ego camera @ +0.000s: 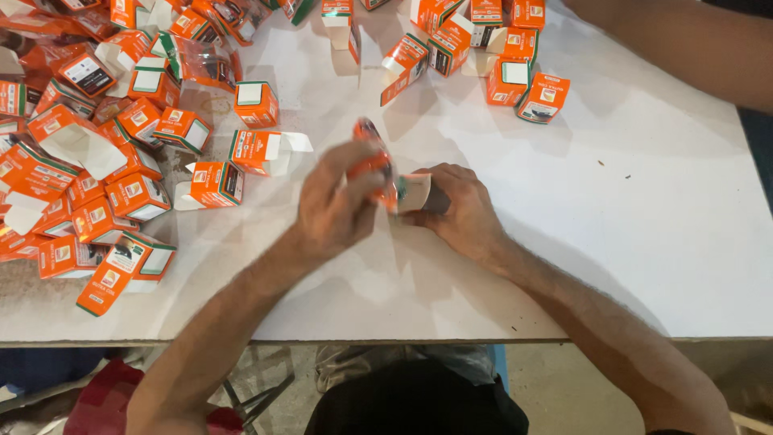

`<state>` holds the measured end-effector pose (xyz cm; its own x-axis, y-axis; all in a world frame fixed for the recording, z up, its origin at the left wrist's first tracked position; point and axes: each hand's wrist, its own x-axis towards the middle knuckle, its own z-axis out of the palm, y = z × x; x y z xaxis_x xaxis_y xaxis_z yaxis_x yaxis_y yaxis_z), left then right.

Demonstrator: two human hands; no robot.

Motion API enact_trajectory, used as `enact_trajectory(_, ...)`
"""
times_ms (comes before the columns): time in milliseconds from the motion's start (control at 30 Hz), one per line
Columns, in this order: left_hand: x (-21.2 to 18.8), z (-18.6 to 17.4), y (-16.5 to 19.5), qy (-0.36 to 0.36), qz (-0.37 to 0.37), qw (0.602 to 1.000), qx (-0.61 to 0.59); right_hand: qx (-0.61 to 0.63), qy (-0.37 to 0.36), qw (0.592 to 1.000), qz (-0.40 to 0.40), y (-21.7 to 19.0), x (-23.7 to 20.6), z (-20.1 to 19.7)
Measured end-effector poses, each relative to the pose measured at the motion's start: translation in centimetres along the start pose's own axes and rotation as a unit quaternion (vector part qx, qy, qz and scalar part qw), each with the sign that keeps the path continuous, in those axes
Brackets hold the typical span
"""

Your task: The person sits at a table covered with small orange product boxes and plastic-wrapped items. They pick up a folded box, open it, place a wrapped item inside, and press the box flaps closed, setting the packed box back on the table and repeating with the next box.

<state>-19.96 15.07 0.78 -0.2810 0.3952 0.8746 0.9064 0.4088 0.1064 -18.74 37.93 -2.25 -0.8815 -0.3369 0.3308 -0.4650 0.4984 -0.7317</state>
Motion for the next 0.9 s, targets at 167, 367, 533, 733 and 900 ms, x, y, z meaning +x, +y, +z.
enact_trajectory(167,-0.4,-0.6,0.9,-0.054,0.139,0.988,-0.026,-0.025,0.009,1.000,-0.017,-0.5,-0.1,0.2)
enact_trajectory(367,-0.8,-1.5,1.0,-0.081,0.234,0.967,0.053,-0.031,0.009,0.999,0.010,0.1,0.1,0.4)
enact_trajectory(533,-0.9,-0.4,1.6,-0.179,0.042,0.982,0.045,-0.045,0.012,0.999,-0.016,0.5,0.0,0.6)
enact_trajectory(733,-1.1,1.6,2.1,-0.175,-0.115,0.978,0.006,-0.045,0.023,0.999,-0.001,0.0,-0.5,0.9)
enact_trajectory(900,-1.4,2.5,3.0,-0.161,-0.182,0.970,0.029,-0.049,0.005,0.999,0.002,-0.3,-0.5,0.9)
